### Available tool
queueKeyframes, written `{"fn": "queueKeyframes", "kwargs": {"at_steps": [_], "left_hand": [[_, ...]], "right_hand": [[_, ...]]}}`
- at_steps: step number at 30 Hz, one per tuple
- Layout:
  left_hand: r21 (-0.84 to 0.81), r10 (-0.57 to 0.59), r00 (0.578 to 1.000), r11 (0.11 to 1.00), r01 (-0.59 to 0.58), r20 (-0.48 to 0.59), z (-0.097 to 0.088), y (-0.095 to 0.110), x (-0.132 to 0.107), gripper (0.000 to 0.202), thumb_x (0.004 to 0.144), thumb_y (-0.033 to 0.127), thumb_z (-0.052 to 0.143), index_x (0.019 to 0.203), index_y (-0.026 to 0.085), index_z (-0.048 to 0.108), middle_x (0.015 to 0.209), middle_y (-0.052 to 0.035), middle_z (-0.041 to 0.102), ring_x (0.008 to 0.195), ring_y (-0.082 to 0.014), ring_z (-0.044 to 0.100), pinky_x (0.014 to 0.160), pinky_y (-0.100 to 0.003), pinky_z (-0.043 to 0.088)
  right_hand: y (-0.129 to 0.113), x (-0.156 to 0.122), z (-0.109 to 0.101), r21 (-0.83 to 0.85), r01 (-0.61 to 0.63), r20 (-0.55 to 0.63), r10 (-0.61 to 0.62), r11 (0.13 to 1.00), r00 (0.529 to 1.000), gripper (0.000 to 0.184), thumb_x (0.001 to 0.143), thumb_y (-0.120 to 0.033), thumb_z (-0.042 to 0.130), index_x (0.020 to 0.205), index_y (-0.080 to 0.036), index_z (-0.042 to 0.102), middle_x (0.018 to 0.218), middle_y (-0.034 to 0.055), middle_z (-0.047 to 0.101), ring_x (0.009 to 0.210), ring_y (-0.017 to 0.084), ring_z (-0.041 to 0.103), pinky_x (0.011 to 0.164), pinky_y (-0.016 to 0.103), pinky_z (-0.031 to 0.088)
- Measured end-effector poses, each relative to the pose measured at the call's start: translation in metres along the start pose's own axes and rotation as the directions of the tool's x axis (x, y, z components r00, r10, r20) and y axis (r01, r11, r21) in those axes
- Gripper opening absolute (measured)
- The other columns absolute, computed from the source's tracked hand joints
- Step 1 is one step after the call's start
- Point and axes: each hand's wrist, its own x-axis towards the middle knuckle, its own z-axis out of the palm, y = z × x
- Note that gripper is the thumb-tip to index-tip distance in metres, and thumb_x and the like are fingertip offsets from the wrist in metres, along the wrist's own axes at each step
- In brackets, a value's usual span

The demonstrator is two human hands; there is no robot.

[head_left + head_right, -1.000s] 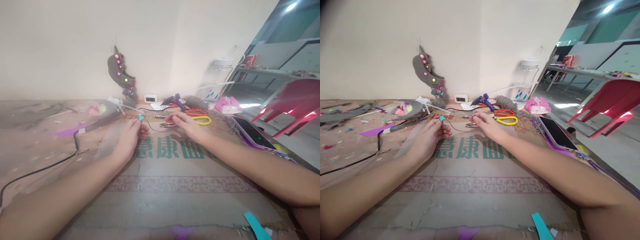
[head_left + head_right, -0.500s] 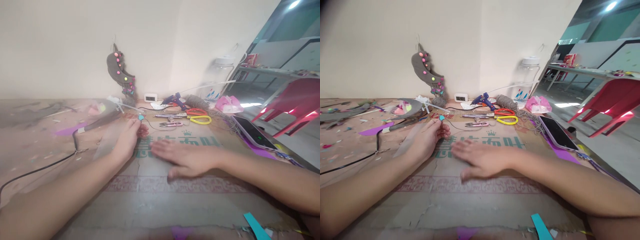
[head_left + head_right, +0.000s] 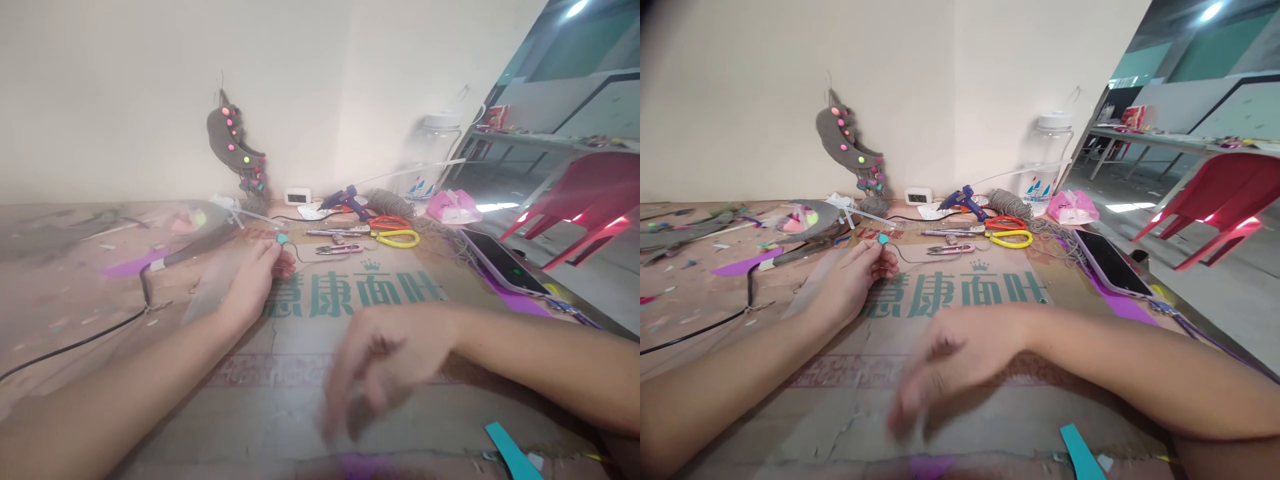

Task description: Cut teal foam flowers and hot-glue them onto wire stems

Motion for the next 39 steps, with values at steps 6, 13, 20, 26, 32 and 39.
{"fn": "queueKeyframes", "kwargs": {"at_steps": [6, 13, 20, 26, 32, 39], "left_hand": [[0.175, 0.064, 0.993, 0.981, -0.081, 0.099, 0.002, 0.007, -0.008, 0.024, 0.086, 0.041, 0.063, 0.074, 0.021, 0.058, 0.072, 0.0010, 0.060, 0.068, -0.0152, 0.054, 0.067, -0.027, 0.042], [0.264, 0.061, 0.975, 0.957, -0.118, 0.214, 0.003, 0.006, -0.013, 0.020, 0.085, 0.040, 0.065, 0.079, 0.021, 0.063, 0.071, 0.0020, 0.059, 0.063, -0.0137, 0.053, 0.060, -0.026, 0.040], [0.321, 0.090, 0.954, 0.929, -0.183, 0.285, 0.005, 0.008, -0.016, 0.020, 0.085, 0.040, 0.065, 0.078, 0.021, 0.063, 0.072, 0.0010, 0.060, 0.066, -0.0148, 0.055, 0.062, -0.027, 0.043], [0.327, 0.052, 0.943, 0.931, -0.165, 0.327, 0.006, 0.010, -0.018, 0.025, 0.084, 0.043, 0.064, 0.077, 0.019, 0.061, 0.070, 0.0008, 0.058, 0.064, -0.0142, 0.053, 0.060, -0.026, 0.043], [0.353, 0.082, 0.936, 0.912, -0.209, 0.343, 0.004, 0.009, -0.016, 0.030, 0.088, 0.048, 0.060, 0.087, 0.019, 0.065, 0.078, -0.0012, 0.064, 0.074, -0.0161, 0.059, 0.068, -0.027, 0.046], [0.429, 0.053, 0.959, 0.886, -0.174, 0.279, 0.006, 0.014, -0.021, 0.028, 0.088, 0.045, 0.058, 0.083, 0.018, 0.063, 0.074, -0.0003, 0.063, 0.066, -0.0147, 0.056, 0.059, -0.026, 0.042]], "right_hand": [[0.013, 0.009, 0.008, -0.018, -0.173, -0.343, 0.156, 0.985, 0.926, 0.028, 0.096, -0.040, 0.058, 0.098, -0.018, 0.075, 0.102, 0.0093, 0.078, 0.098, 0.020, 0.071, 0.089, 0.032, 0.054], [0.020, 0.016, 0.015, -0.011, -0.244, -0.804, 0.136, 0.970, 0.579, 0.023, 0.096, -0.037, 0.052, 0.086, -0.019, 0.061, 0.068, -0.0012, 0.056, 0.065, 0.014, 0.053, 0.060, 0.025, 0.042], [0.044, 0.022, 0.002, 0.245, -0.200, -0.775, 0.316, 0.949, 0.548, 0.037, 0.089, -0.037, 0.060, 0.119, -0.017, 0.059, 0.070, -0.0042, 0.050, 0.062, 0.013, 0.049, 0.060, 0.027, 0.042], [0.037, 0.023, 0.004, 0.235, -0.209, -0.766, 0.314, 0.949, 0.562, 0.020, 0.090, -0.036, 0.056, 0.087, -0.017, 0.063, 0.070, -0.0022, 0.054, 0.060, 0.012, 0.047, 0.057, 0.025, 0.040], [0.035, 0.023, 0.005, 0.148, -0.284, -0.781, 0.288, 0.947, 0.554, 0.017, 0.091, -0.031, 0.053, 0.083, -0.018, 0.060, 0.070, -0.0011, 0.056, 0.063, 0.013, 0.049, 0.059, 0.026, 0.040], [0.039, 0.022, 0.006, 0.183, -0.265, -0.782, 0.303, 0.947, 0.544, 0.028, 0.086, -0.039, 0.063, 0.106, -0.020, 0.062, 0.091, 0.0032, 0.067, 0.064, 0.013, 0.053, 0.060, 0.028, 0.046]]}}
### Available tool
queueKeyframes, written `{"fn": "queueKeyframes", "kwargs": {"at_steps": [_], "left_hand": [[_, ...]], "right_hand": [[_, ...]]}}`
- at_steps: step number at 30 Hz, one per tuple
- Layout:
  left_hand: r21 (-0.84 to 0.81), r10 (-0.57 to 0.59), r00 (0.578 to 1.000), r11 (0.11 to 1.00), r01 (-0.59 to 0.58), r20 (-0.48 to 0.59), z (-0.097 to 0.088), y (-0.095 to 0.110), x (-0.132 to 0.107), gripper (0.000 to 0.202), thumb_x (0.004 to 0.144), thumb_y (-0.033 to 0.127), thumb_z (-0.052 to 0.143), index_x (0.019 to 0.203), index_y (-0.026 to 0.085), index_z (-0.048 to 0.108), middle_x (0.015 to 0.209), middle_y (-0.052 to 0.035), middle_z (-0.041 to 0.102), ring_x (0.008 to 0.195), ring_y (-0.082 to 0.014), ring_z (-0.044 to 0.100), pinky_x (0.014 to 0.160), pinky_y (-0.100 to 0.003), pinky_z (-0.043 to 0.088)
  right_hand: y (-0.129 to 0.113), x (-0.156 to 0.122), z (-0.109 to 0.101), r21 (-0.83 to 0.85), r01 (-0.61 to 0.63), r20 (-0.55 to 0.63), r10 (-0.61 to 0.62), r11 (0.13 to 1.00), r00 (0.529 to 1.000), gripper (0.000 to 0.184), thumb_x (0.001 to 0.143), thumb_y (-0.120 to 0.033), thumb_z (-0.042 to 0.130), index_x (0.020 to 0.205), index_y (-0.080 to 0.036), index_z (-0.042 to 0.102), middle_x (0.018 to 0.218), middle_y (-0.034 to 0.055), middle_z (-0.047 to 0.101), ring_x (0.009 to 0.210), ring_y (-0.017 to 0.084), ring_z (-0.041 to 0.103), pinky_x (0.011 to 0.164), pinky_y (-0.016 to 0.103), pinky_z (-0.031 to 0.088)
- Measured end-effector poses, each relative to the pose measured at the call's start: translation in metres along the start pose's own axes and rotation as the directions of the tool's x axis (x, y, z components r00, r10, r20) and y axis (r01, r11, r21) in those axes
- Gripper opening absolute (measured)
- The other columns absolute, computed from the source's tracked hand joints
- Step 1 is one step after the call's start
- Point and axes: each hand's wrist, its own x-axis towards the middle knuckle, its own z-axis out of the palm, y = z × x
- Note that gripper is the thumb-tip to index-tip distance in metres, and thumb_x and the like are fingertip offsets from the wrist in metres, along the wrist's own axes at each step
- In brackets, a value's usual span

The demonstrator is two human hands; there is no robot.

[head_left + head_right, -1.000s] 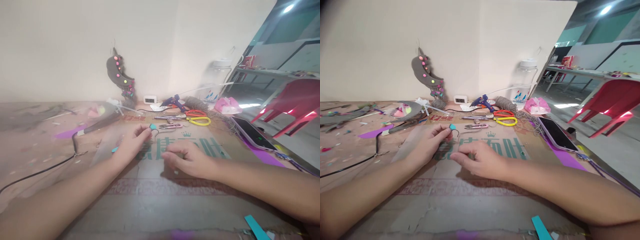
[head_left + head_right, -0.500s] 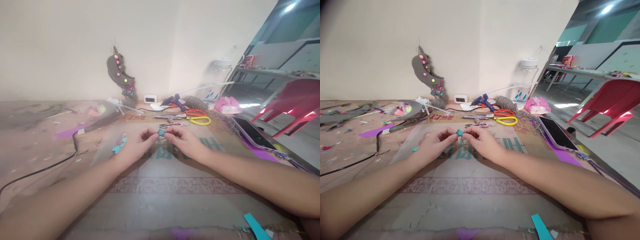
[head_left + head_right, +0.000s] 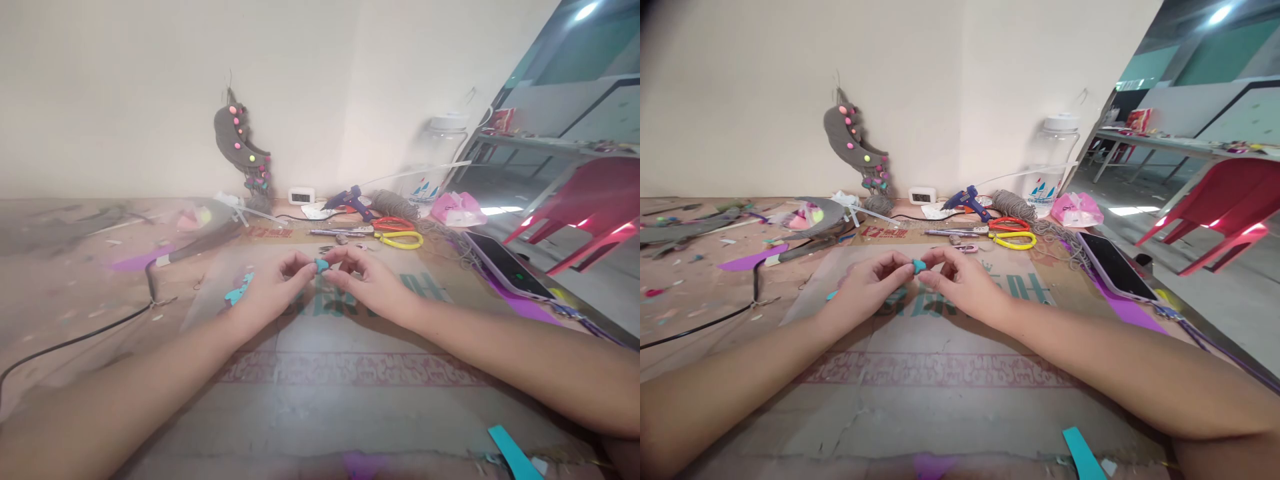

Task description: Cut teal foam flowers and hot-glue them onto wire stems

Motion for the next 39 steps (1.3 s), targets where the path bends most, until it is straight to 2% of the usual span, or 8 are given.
{"fn": "queueKeyframes", "kwargs": {"at_steps": [3, 6, 10, 19, 27, 30, 34, 39], "left_hand": [[0.044, 0.038, 0.999, 0.998, -0.036, -0.029, -0.001, 0.001, -0.001, 0.025, 0.088, 0.042, 0.059, 0.082, 0.019, 0.064, 0.078, -0.0005, 0.065, 0.070, -0.0154, 0.057, 0.064, -0.026, 0.043], [0.076, 0.067, 0.996, 0.995, -0.062, -0.066, -0.001, 0.000, -0.001, 0.024, 0.089, 0.041, 0.058, 0.082, 0.020, 0.064, 0.080, -0.0003, 0.067, 0.072, -0.0157, 0.058, 0.067, -0.027, 0.044], [0.096, 0.069, 0.992, 0.994, -0.059, -0.101, 0.000, -0.001, 0.000, 0.024, 0.091, 0.041, 0.057, 0.083, 0.019, 0.064, 0.081, -0.0005, 0.068, 0.074, -0.0159, 0.059, 0.069, -0.027, 0.044], [0.126, 0.087, 0.992, 0.989, -0.075, -0.093, -0.001, 0.001, -0.001, 0.023, 0.090, 0.040, 0.057, 0.082, 0.020, 0.065, 0.082, -0.0004, 0.069, 0.075, -0.0164, 0.061, 0.071, -0.027, 0.046], [0.123, 0.072, 0.993, 0.991, -0.060, -0.097, -0.001, 0.003, -0.002, 0.022, 0.090, 0.039, 0.057, 0.081, 0.021, 0.064, 0.079, 0.0002, 0.067, 0.071, -0.0161, 0.059, 0.068, -0.027, 0.045], [0.116, 0.047, 0.997, 0.992, -0.040, -0.066, 0.000, 0.001, -0.001, 0.021, 0.090, 0.039, 0.057, 0.084, 0.021, 0.065, 0.077, 0.0009, 0.066, 0.071, -0.0155, 0.059, 0.067, -0.027, 0.044], [0.094, 0.030, 0.999, 0.995, -0.028, -0.014, 0.001, -0.006, 0.002, 0.023, 0.091, 0.041, 0.056, 0.083, 0.020, 0.065, 0.078, 0.0010, 0.065, 0.072, -0.0150, 0.058, 0.068, -0.026, 0.044], [0.053, 0.024, 1.000, 0.998, -0.025, 0.018, 0.002, -0.011, 0.003, 0.026, 0.091, 0.044, 0.056, 0.084, 0.020, 0.063, 0.077, 0.0005, 0.063, 0.073, -0.0154, 0.058, 0.066, -0.026, 0.043]], "right_hand": [[0.003, 0.002, 0.001, 0.098, -0.037, 0.028, 0.035, 0.994, 0.999, 0.041, 0.079, -0.030, 0.069, 0.118, -0.021, 0.060, 0.103, 0.0054, 0.071, 0.066, 0.013, 0.056, 0.063, 0.029, 0.049], [0.004, 0.004, 0.001, 0.176, -0.096, 0.082, 0.083, 0.980, 0.993, 0.029, 0.083, -0.031, 0.064, 0.108, -0.019, 0.063, 0.078, 0.0013, 0.069, 0.063, 0.014, 0.059, 0.061, 0.028, 0.047], [0.001, 0.002, 0.001, 0.125, -0.097, 0.115, 0.083, 0.987, 0.990, 0.016, 0.087, -0.032, 0.059, 0.086, -0.017, 0.064, 0.062, -0.0026, 0.060, 0.055, 0.012, 0.056, 0.054, 0.024, 0.044], [-0.003, -0.003, 0.000, 0.040, -0.065, 0.160, 0.057, 0.997, 0.985, 0.016, 0.090, -0.031, 0.056, 0.083, -0.018, 0.063, 0.065, -0.0022, 0.060, 0.053, 0.011, 0.055, 0.052, 0.024, 0.043], [0.003, -0.001, -0.002, -0.025, 0.025, -0.016, -0.026, 0.999, 1.000, 0.038, 0.093, -0.044, 0.053, 0.118, -0.017, 0.061, 0.103, 0.0070, 0.067, 0.070, 0.014, 0.058, 0.064, 0.029, 0.049], [0.003, 0.008, -0.014, -0.055, 0.078, -0.105, -0.084, 0.995, 0.991, 0.031, 0.093, -0.040, 0.054, 0.113, -0.017, 0.062, 0.103, 0.0075, 0.068, 0.079, 0.017, 0.062, 0.071, 0.030, 0.051], [0.011, 0.030, -0.048, -0.280, 0.064, -0.240, -0.134, 0.958, 0.962, 0.020, 0.092, -0.028, 0.058, 0.106, -0.017, 0.067, 0.103, 0.0070, 0.073, 0.088, 0.020, 0.065, 0.080, 0.033, 0.052], [0.039, 0.051, -0.080, -0.541, -0.016, -0.224, -0.126, 0.841, 0.966, 0.025, 0.094, -0.018, 0.053, 0.110, -0.016, 0.071, 0.113, 0.0091, 0.074, 0.099, 0.023, 0.068, 0.090, 0.036, 0.051]]}}
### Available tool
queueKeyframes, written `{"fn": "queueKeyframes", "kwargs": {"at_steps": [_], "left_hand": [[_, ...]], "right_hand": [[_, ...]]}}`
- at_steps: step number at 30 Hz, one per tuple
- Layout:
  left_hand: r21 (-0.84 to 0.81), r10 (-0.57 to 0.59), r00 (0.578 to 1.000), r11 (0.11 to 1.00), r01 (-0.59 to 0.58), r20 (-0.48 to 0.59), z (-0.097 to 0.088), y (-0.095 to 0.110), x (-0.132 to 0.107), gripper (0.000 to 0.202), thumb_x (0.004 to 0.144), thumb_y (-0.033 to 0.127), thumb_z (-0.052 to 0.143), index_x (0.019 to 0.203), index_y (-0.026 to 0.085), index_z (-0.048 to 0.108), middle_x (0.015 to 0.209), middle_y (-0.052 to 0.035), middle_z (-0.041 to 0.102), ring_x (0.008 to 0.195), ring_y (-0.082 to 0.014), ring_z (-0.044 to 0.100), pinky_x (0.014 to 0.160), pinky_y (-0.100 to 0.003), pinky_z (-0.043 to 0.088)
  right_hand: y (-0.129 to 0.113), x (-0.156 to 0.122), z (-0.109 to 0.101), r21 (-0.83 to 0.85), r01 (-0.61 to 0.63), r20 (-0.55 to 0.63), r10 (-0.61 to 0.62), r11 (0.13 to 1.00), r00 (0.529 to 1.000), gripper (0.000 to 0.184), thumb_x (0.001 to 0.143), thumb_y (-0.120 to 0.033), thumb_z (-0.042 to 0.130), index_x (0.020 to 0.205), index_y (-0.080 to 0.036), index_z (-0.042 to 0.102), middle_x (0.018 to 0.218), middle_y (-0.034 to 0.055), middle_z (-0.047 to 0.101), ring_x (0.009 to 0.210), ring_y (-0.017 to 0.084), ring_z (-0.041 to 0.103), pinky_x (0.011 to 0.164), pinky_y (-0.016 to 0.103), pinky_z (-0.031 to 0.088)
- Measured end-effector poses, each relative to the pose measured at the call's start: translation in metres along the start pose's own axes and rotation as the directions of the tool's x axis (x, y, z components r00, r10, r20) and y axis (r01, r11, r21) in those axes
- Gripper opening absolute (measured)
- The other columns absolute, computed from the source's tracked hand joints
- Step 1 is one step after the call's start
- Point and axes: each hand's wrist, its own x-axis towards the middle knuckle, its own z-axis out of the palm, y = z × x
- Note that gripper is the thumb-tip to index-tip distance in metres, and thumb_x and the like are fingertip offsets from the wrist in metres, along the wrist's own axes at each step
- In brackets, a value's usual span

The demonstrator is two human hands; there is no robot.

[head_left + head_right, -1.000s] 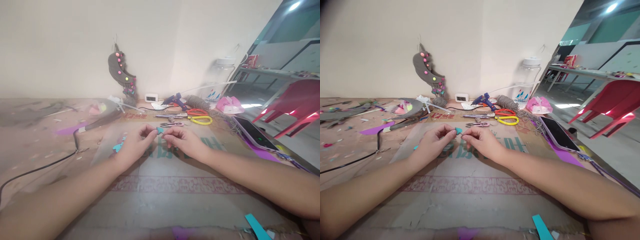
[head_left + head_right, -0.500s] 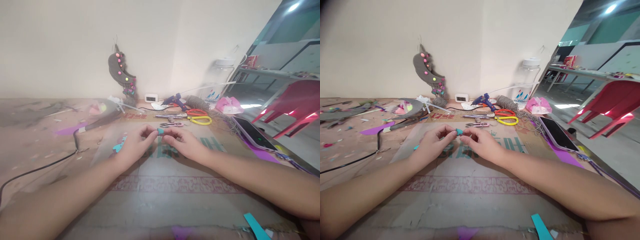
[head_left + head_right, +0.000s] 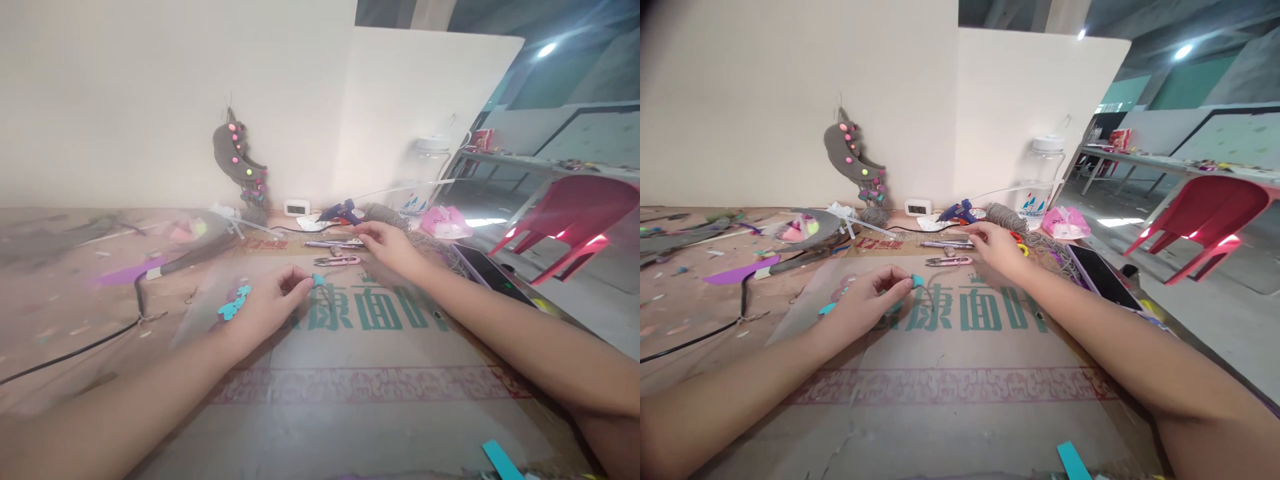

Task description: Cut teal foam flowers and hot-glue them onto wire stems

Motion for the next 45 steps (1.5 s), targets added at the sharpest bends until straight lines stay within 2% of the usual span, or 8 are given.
{"fn": "queueKeyframes", "kwargs": {"at_steps": [7, 14, 20, 26, 32, 36, 41, 45], "left_hand": [[-0.047, -0.063, 0.998, 0.997, 0.063, 0.007, -0.001, 0.003, 0.000, 0.028, 0.090, 0.046, 0.057, 0.082, 0.019, 0.060, 0.070, 0.0019, 0.058, 0.063, -0.0139, 0.052, 0.055, -0.025, 0.038], [-0.070, -0.062, 0.998, 0.996, 0.063, 0.023, -0.001, 0.003, 0.000, 0.028, 0.090, 0.046, 0.056, 0.083, 0.019, 0.060, 0.069, 0.0026, 0.056, 0.062, -0.0132, 0.050, 0.055, -0.025, 0.038], [-0.093, -0.050, 0.998, 0.994, 0.053, 0.039, 0.001, 0.000, 0.000, 0.028, 0.091, 0.046, 0.056, 0.083, 0.019, 0.060, 0.069, 0.0027, 0.056, 0.065, -0.0136, 0.051, 0.060, -0.025, 0.038], [-0.168, -0.050, 0.996, 0.984, 0.061, 0.072, 0.002, -0.005, 0.003, 0.028, 0.092, 0.046, 0.057, 0.084, 0.019, 0.059, 0.067, 0.0033, 0.056, 0.062, -0.0133, 0.053, 0.057, -0.025, 0.040], [-0.176, -0.058, 0.995, 0.982, 0.071, 0.076, 0.002, -0.006, 0.002, 0.029, 0.092, 0.048, 0.056, 0.084, 0.020, 0.059, 0.065, 0.0035, 0.058, 0.059, -0.0132, 0.054, 0.054, -0.024, 0.040], [-0.171, -0.054, 0.996, 0.983, 0.066, 0.073, 0.001, -0.008, 0.003, 0.030, 0.091, 0.048, 0.056, 0.084, 0.019, 0.060, 0.065, 0.0033, 0.057, 0.059, -0.0132, 0.053, 0.054, -0.024, 0.041], [-0.159, -0.033, 0.998, 0.986, 0.040, 0.051, 0.002, -0.010, 0.005, 0.031, 0.091, 0.049, 0.057, 0.084, 0.019, 0.062, 0.071, 0.0017, 0.060, 0.065, -0.0137, 0.055, 0.060, -0.025, 0.042], [-0.155, -0.038, 0.999, 0.987, 0.039, 0.006, 0.000, -0.008, 0.005, 0.031, 0.088, 0.049, 0.059, 0.080, 0.019, 0.061, 0.073, 0.0014, 0.060, 0.066, -0.0138, 0.055, 0.060, -0.025, 0.042]], "right_hand": [[0.029, 0.001, 0.013, -0.116, 0.079, 0.012, -0.078, 0.990, 0.997, 0.026, 0.094, -0.024, 0.055, 0.113, -0.015, 0.071, 0.120, 0.0140, 0.071, 0.114, 0.030, 0.063, 0.100, 0.044, 0.047], [0.023, -0.003, 0.019, -0.098, 0.173, 0.050, -0.169, 0.980, 0.984, 0.027, 0.097, -0.025, 0.052, 0.116, -0.018, 0.070, 0.125, 0.0112, 0.069, 0.122, 0.027, 0.058, 0.110, 0.042, 0.041], [0.028, 0.012, 0.014, -0.078, -0.001, -0.026, -0.001, 0.997, 1.000, 0.033, 0.094, -0.025, 0.055, 0.124, -0.014, 0.061, 0.125, 0.0144, 0.068, 0.110, 0.026, 0.066, 0.098, 0.042, 0.051], [0.041, 0.059, 0.011, -0.111, -0.121, -0.003, 0.121, 0.986, 0.993, 0.057, 0.089, -0.024, 0.064, 0.142, -0.010, 0.050, 0.146, 0.0208, 0.054, 0.128, 0.030, 0.058, 0.107, 0.040, 0.044], [0.043, 0.095, 0.028, -0.128, -0.189, 0.091, 0.201, 0.974, 0.975, 0.046, 0.080, -0.038, 0.076, 0.116, -0.010, 0.068, 0.109, 0.0178, 0.076, 0.097, 0.029, 0.070, 0.088, 0.038, 0.053], [0.036, 0.098, 0.033, -0.110, -0.239, 0.055, 0.246, 0.965, 0.968, 0.032, 0.083, -0.032, 0.073, 0.104, -0.009, 0.072, 0.104, 0.0188, 0.076, 0.097, 0.030, 0.071, 0.086, 0.037, 0.052], [0.010, 0.085, 0.004, -0.033, -0.227, -0.016, 0.227, 0.973, 0.974, 0.035, 0.089, -0.039, 0.064, 0.110, -0.011, 0.069, 0.102, 0.0138, 0.077, 0.088, 0.025, 0.071, 0.078, 0.033, 0.053], [-0.018, 0.051, -0.023, -0.002, -0.222, 0.037, 0.222, 0.975, 0.974, 0.036, 0.089, -0.048, 0.062, 0.089, -0.014, 0.072, 0.059, 0.0058, 0.069, 0.058, 0.021, 0.063, 0.060, 0.031, 0.051]]}}
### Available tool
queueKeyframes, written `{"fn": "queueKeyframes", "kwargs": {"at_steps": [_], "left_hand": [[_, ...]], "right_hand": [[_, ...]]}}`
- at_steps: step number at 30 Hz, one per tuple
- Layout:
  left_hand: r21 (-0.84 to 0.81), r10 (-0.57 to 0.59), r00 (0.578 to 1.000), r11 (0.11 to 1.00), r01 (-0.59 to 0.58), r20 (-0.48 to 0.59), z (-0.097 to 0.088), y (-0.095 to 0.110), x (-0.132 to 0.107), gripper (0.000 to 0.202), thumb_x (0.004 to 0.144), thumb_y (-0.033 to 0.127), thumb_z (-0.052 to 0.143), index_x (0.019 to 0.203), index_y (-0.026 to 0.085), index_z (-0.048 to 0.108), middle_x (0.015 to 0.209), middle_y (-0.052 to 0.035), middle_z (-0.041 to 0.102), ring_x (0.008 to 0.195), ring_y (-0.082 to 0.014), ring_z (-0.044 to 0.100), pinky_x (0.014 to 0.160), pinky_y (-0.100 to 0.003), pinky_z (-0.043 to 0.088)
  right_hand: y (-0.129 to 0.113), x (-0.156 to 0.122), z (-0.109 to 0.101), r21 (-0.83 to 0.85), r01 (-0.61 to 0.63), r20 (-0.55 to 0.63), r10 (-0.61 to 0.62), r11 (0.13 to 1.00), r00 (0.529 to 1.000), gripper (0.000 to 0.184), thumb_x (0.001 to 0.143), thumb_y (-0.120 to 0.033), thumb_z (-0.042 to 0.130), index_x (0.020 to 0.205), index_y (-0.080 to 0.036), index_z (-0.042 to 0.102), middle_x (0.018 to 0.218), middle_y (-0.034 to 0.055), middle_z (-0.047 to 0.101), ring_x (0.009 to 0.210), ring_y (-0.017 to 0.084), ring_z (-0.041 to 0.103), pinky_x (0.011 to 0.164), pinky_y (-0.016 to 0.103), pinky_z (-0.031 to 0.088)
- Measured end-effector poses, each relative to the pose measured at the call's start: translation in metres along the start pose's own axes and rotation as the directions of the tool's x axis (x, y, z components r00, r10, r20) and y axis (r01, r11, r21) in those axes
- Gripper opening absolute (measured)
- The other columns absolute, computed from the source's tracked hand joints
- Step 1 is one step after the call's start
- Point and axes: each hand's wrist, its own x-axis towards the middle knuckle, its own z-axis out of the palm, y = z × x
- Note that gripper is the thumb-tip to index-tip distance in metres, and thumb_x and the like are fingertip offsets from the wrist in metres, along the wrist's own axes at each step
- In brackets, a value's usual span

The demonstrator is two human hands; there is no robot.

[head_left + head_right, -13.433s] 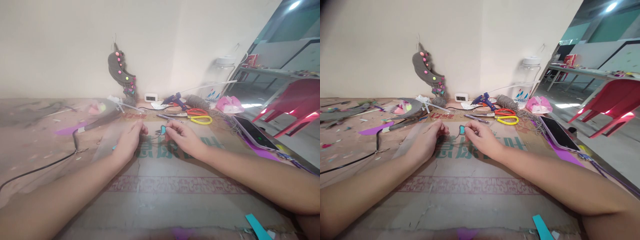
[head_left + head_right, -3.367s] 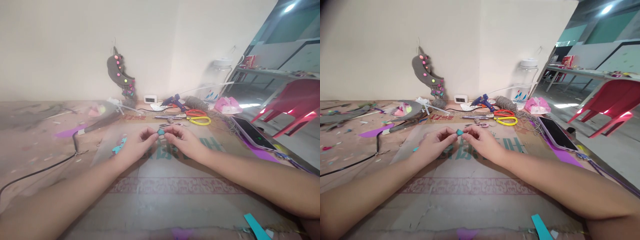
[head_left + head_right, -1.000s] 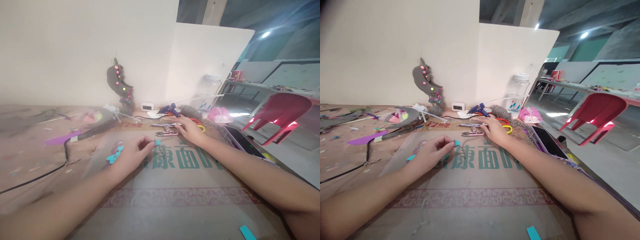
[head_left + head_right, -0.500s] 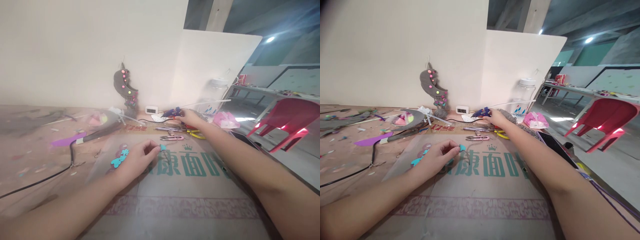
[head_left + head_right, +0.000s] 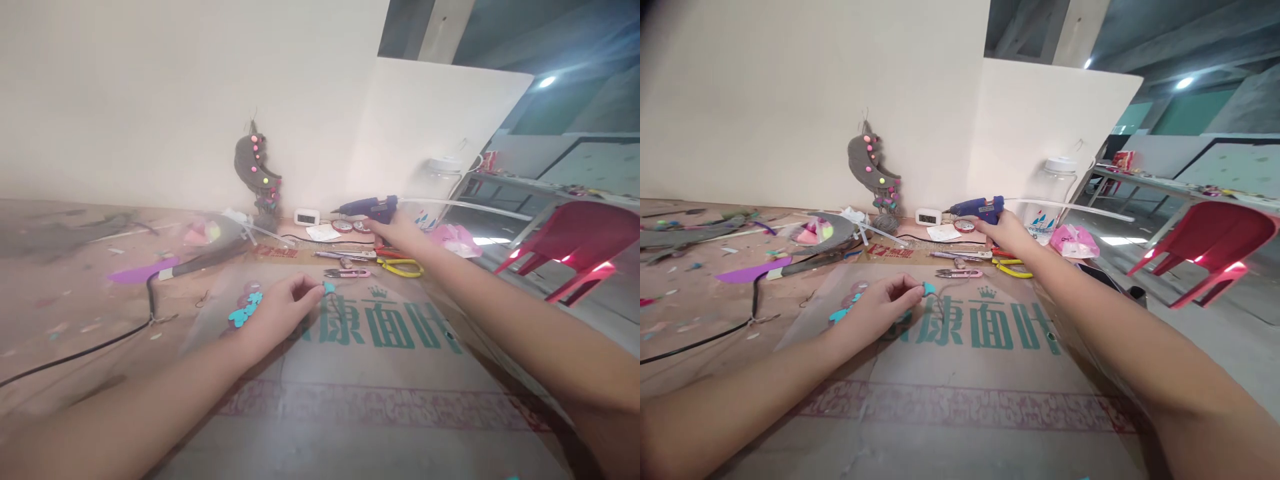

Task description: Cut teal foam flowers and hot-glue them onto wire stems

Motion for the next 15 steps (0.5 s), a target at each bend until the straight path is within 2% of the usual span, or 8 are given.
{"fn": "queueKeyframes", "kwargs": {"at_steps": [2, 4, 7, 10, 12, 15], "left_hand": [[-0.017, -0.028, 1.000, 0.999, 0.028, -0.002, -0.001, 0.002, 0.000, 0.032, 0.087, 0.051, 0.060, 0.080, 0.020, 0.060, 0.071, 0.0020, 0.059, 0.063, -0.0137, 0.055, 0.058, -0.025, 0.042], [-0.019, -0.036, 0.999, 0.999, 0.035, -0.007, -0.001, 0.004, 0.000, 0.033, 0.086, 0.052, 0.060, 0.079, 0.020, 0.060, 0.070, 0.0015, 0.059, 0.062, -0.0137, 0.055, 0.056, -0.025, 0.043], [0.006, -0.034, 0.999, 0.999, 0.035, -0.028, -0.001, 0.003, 0.001, 0.034, 0.085, 0.053, 0.060, 0.079, 0.020, 0.060, 0.072, 0.0001, 0.060, 0.063, -0.0138, 0.054, 0.054, -0.024, 0.043], [0.006, -0.056, 0.998, 0.998, 0.056, -0.023, -0.002, 0.000, 0.002, 0.035, 0.085, 0.055, 0.060, 0.081, 0.020, 0.060, 0.072, 0.0005, 0.059, 0.061, -0.0135, 0.053, 0.052, -0.024, 0.041], [0.007, -0.047, 0.999, 0.999, 0.047, -0.020, -0.002, -0.002, 0.003, 0.034, 0.086, 0.053, 0.059, 0.082, 0.020, 0.060, 0.073, 0.0009, 0.059, 0.062, -0.0134, 0.053, 0.055, -0.025, 0.041], [0.011, -0.036, 0.999, 0.999, 0.037, -0.038, -0.002, 0.000, 0.003, 0.029, 0.087, 0.048, 0.059, 0.082, 0.019, 0.060, 0.074, 0.0014, 0.060, 0.065, -0.0135, 0.054, 0.060, -0.026, 0.042]], "right_hand": [[-0.006, -0.026, -0.006, 0.056, 0.019, 0.056, -0.023, 0.998, 0.998, 0.035, 0.090, -0.049, 0.060, 0.091, -0.016, 0.072, 0.056, 0.0049, 0.067, 0.061, 0.022, 0.064, 0.062, 0.032, 0.051], [-0.008, -0.052, -0.008, 0.174, 0.100, 0.097, -0.118, 0.980, 0.988, 0.030, 0.090, -0.045, 0.060, 0.099, -0.019, 0.072, 0.068, 0.0046, 0.073, 0.074, 0.023, 0.068, 0.074, 0.033, 0.053], [-0.006, -0.084, -0.004, 0.294, 0.156, 0.069, -0.184, 0.943, 0.980, 0.026, 0.086, -0.044, 0.064, 0.092, -0.021, 0.071, 0.081, 0.0057, 0.074, 0.081, 0.024, 0.069, 0.082, 0.035, 0.053], [0.000, -0.106, 0.004, 0.359, 0.113, 0.026, -0.130, 0.927, 0.991, 0.026, 0.085, -0.048, 0.064, 0.082, -0.022, 0.066, 0.079, 0.0060, 0.070, 0.074, 0.024, 0.066, 0.075, 0.037, 0.053], [0.004, -0.116, 0.010, 0.345, 0.075, 0.017, -0.086, 0.936, 0.996, 0.027, 0.086, -0.049, 0.061, 0.079, -0.023, 0.064, 0.076, 0.0059, 0.068, 0.072, 0.024, 0.064, 0.073, 0.038, 0.053], [0.008, -0.126, 0.017, 0.287, 0.101, 0.028, -0.114, 0.953, 0.993, 0.025, 0.084, -0.048, 0.063, 0.076, -0.024, 0.065, 0.078, 0.0055, 0.068, 0.077, 0.026, 0.065, 0.076, 0.039, 0.053]]}}
